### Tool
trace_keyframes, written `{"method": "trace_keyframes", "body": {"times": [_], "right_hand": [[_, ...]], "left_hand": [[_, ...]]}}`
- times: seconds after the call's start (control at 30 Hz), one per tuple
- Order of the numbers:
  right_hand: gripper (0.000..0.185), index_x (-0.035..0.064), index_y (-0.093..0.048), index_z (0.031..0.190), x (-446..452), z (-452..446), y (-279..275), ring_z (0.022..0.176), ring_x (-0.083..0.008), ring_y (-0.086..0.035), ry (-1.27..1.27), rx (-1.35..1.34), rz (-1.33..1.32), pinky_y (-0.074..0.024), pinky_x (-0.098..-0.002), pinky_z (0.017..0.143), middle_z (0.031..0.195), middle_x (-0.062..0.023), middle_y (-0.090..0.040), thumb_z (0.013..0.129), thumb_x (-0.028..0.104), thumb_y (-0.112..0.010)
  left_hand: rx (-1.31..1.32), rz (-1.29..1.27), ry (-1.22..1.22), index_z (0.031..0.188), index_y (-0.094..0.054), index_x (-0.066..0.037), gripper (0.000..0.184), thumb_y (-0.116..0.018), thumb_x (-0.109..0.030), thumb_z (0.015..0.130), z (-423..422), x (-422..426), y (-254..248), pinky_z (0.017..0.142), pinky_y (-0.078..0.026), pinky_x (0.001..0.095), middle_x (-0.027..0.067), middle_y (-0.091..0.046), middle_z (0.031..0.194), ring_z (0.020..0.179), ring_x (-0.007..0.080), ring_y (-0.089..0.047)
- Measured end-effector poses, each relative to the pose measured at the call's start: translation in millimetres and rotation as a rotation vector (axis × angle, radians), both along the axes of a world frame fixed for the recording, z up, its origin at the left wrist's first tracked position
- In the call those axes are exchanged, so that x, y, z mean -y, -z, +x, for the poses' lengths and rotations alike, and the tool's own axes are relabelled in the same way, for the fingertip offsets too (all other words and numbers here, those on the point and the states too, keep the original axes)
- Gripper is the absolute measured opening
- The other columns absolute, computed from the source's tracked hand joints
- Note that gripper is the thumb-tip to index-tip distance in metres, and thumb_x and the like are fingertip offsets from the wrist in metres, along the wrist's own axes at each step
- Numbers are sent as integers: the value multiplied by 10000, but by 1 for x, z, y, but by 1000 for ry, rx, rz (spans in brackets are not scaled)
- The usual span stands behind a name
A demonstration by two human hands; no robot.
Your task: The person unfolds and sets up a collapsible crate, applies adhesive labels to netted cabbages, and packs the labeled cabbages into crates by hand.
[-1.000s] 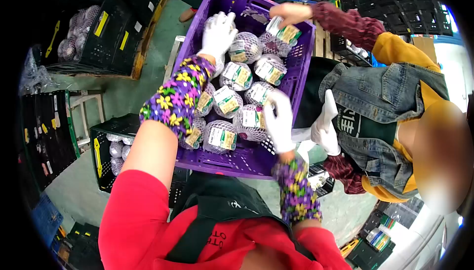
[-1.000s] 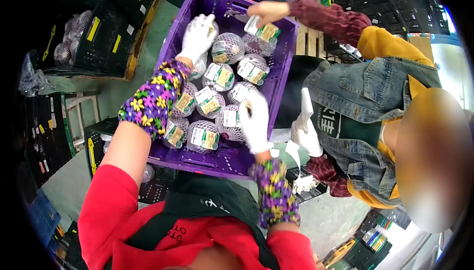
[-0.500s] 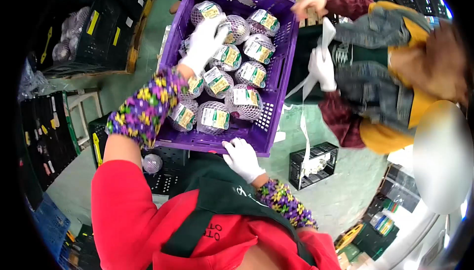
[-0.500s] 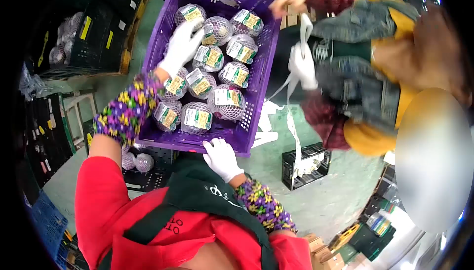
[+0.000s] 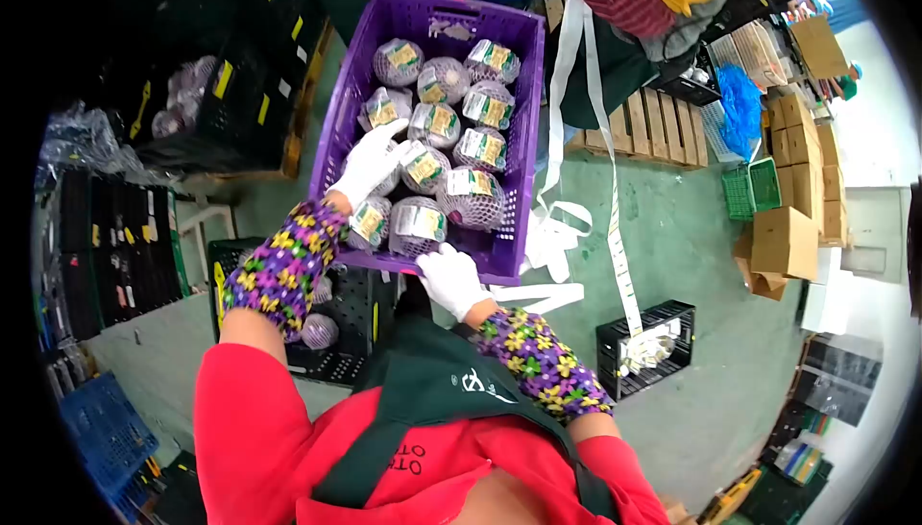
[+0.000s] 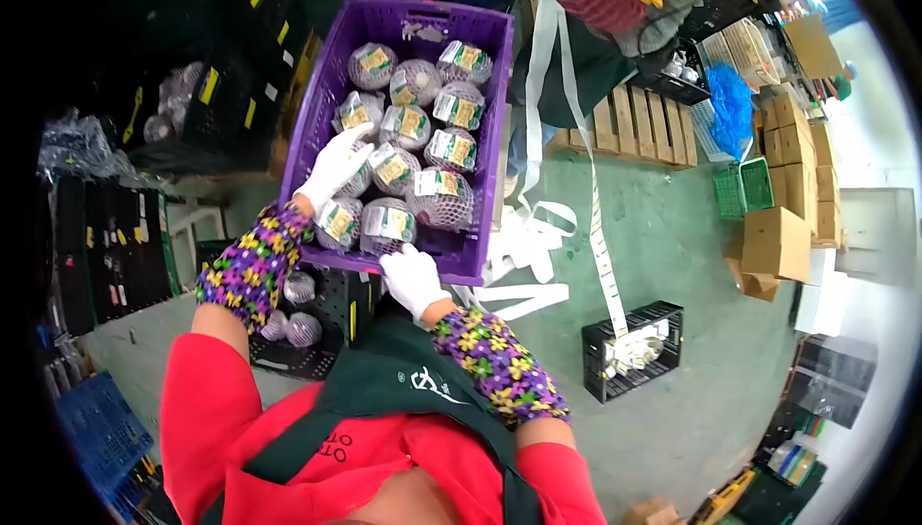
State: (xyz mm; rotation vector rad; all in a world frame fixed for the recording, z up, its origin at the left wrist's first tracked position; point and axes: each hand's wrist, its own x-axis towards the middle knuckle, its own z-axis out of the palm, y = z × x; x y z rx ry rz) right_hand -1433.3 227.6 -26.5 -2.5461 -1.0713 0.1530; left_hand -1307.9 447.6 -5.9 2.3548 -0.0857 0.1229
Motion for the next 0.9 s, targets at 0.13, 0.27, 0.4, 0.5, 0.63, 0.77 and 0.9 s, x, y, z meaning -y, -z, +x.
{"method": "trace_keyframes", "body": {"times": [0.13, 0.27, 0.4, 0.5, 0.63, 0.77, 0.9], "right_hand": [[69, 112, -618, 779, 56, 0, -27, 820, -248, -586, -90, 18, -111, -484, -385, 592, 726, -53, -623, 749, 155, -573], [94, 142, -620, 837, 90, 5, -26, 871, -231, -572, -6, -44, -271, -465, -389, 604, 767, -30, -607, 774, 155, -551], [165, 172, -631, 929, 87, 14, -25, 1043, -269, -517, 299, -44, -171, -399, -478, 911, 978, -72, -591, 790, 165, -544], [392, 171, -580, 1107, 84, 7, -30, 1135, -327, -467, 819, 158, 136, -358, -507, 1002, 1124, -139, -532, 728, 81, -616], [393, 57, -490, 1150, 90, -3, -14, 956, -179, -528, 1602, -1173, 1239, -459, -343, 814, 1098, -85, -534, 851, 264, -642], [247, 104, -523, 1085, 83, 22, 9, 980, -115, -534, 1214, -1248, 1457, -445, -337, 848, 1042, -23, -568, 919, 280, -574], [122, 111, -543, 1008, 93, 30, 11, 891, -116, -548, 1248, -1264, 1693, -435, -300, 787, 931, -9, -589, 922, 194, -564]], "left_hand": [[295, 255, -41, 1193, -586, -116, 351, -623, -228, 863, 4, -21, -30, 957, -430, 373, 124, -612, 1143, 1094, 295, -555], [408, 391, 20, 1222, -541, -113, 444, -644, -204, 801, 91, -40, -51, 923, -440, 399, 143, -585, 1072, 1039, 319, -546], [521, 576, 70, 1321, -457, -93, 601, -655, -246, 774, 231, -29, -31, 978, -408, 404, 185, -532, 1240, 1164, 328, -496], [393, 501, 111, 1354, -432, -85, 654, -657, -294, 776, 335, 4, -24, 1004, -391, 401, 172, -499, 1319, 1212, 313, -476], [-74, 554, 147, 1234, -562, -117, 527, -558, -450, 826, 438, 17, -2, 852, -469, 423, 197, -645, 1053, 1014, 378, -596], [-234, 376, 165, 902, -655, -4, 355, -638, -345, 804, 485, 24, 20, 539, -448, 319, 56, -616, 656, 554, 184, -580], [-198, 203, 120, 771, -634, -37, 254, -658, -287, 805, 487, 32, 24, 423, -341, 275, -25, -521, 561, 443, 90, -451]]}}
